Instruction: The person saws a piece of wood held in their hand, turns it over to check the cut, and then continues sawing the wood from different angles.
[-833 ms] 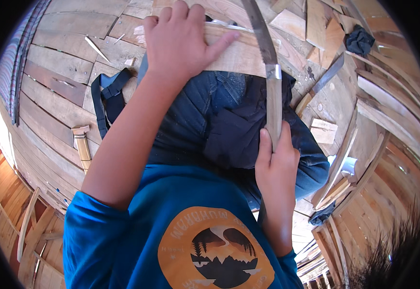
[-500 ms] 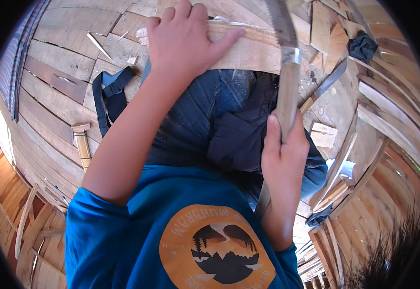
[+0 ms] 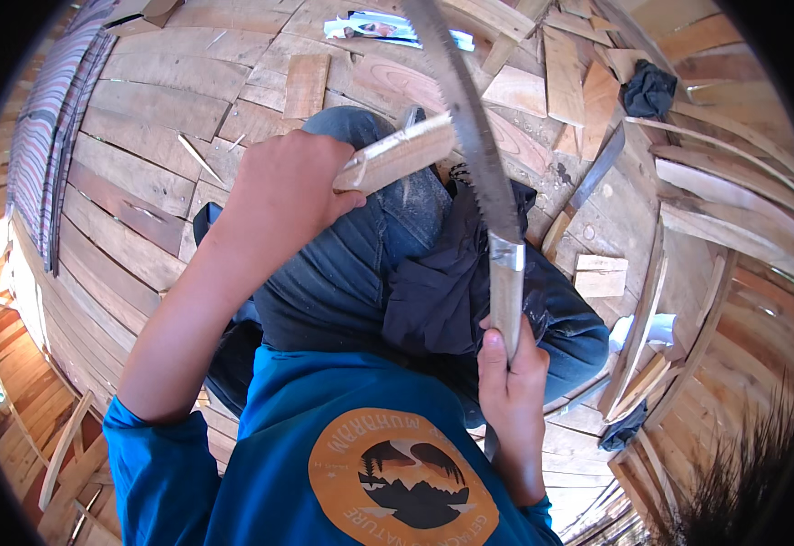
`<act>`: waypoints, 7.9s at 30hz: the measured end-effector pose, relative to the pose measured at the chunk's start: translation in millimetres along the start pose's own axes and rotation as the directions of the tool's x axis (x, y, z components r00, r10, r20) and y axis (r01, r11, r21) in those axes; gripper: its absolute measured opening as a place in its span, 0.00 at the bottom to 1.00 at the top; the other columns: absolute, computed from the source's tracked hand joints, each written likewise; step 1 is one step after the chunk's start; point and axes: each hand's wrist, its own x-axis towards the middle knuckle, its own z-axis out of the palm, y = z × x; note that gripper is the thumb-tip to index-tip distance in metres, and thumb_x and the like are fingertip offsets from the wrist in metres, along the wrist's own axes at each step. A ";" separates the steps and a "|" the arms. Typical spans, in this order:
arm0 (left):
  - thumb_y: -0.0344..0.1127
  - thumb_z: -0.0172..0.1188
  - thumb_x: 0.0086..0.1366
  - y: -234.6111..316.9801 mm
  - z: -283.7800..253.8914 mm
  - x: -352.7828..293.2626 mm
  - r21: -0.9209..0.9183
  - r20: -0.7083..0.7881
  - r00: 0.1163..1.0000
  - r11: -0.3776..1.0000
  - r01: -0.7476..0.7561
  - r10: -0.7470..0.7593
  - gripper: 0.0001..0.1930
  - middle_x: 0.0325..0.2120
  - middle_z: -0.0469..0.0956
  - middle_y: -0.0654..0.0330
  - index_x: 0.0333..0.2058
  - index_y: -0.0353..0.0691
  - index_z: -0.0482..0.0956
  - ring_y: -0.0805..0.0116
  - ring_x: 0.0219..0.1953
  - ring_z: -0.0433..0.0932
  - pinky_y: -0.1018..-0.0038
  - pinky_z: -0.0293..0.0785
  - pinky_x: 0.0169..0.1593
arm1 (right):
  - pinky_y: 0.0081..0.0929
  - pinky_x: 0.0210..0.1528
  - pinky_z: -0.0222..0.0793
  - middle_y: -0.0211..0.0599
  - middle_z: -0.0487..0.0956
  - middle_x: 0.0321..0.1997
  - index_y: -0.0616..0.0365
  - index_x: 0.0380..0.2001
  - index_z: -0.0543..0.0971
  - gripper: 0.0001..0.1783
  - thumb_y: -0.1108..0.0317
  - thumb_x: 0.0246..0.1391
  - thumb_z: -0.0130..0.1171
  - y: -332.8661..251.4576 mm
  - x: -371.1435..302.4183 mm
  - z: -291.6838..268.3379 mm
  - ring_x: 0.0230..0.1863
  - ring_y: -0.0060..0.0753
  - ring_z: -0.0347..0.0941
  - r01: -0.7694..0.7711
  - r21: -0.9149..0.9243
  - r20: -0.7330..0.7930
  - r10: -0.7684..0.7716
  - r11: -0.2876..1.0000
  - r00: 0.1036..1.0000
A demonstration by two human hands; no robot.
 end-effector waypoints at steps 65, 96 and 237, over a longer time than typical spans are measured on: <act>0.29 0.61 0.57 5.6 29.6 1.3 -0.098 0.006 1.000 0.995 0.006 -0.006 0.04 0.19 0.76 0.47 0.27 0.35 0.79 0.48 0.26 0.80 0.60 0.77 0.32 | 0.38 0.18 0.63 0.51 0.70 0.14 0.63 0.34 0.73 0.08 0.69 0.61 0.56 7.3 14.6 -0.7 0.18 0.57 0.74 0.019 -0.280 0.061 -0.002 0.960 0.998; 0.27 0.63 0.52 0.4 30.0 9.1 -0.123 0.020 1.000 0.992 0.027 -0.025 0.12 0.25 0.80 0.44 0.38 0.36 0.83 0.47 0.30 0.81 0.61 0.79 0.39 | 0.41 0.22 0.66 0.55 0.72 0.17 0.65 0.38 0.74 0.10 0.67 0.61 0.57 9.9 13.8 -9.9 0.23 0.62 0.75 0.007 -0.263 0.040 0.004 0.965 0.999; 0.33 0.68 0.52 -6.3 25.8 11.4 -0.238 0.050 0.998 0.970 0.058 -0.047 0.17 0.27 0.81 0.46 0.42 0.37 0.83 0.50 0.33 0.82 0.62 0.79 0.42 | 0.20 0.23 0.69 0.34 0.73 0.19 0.72 0.44 0.76 0.18 0.64 0.67 0.46 5.3 25.0 -22.2 0.18 0.20 0.70 -0.191 0.061 0.164 0.179 0.980 0.970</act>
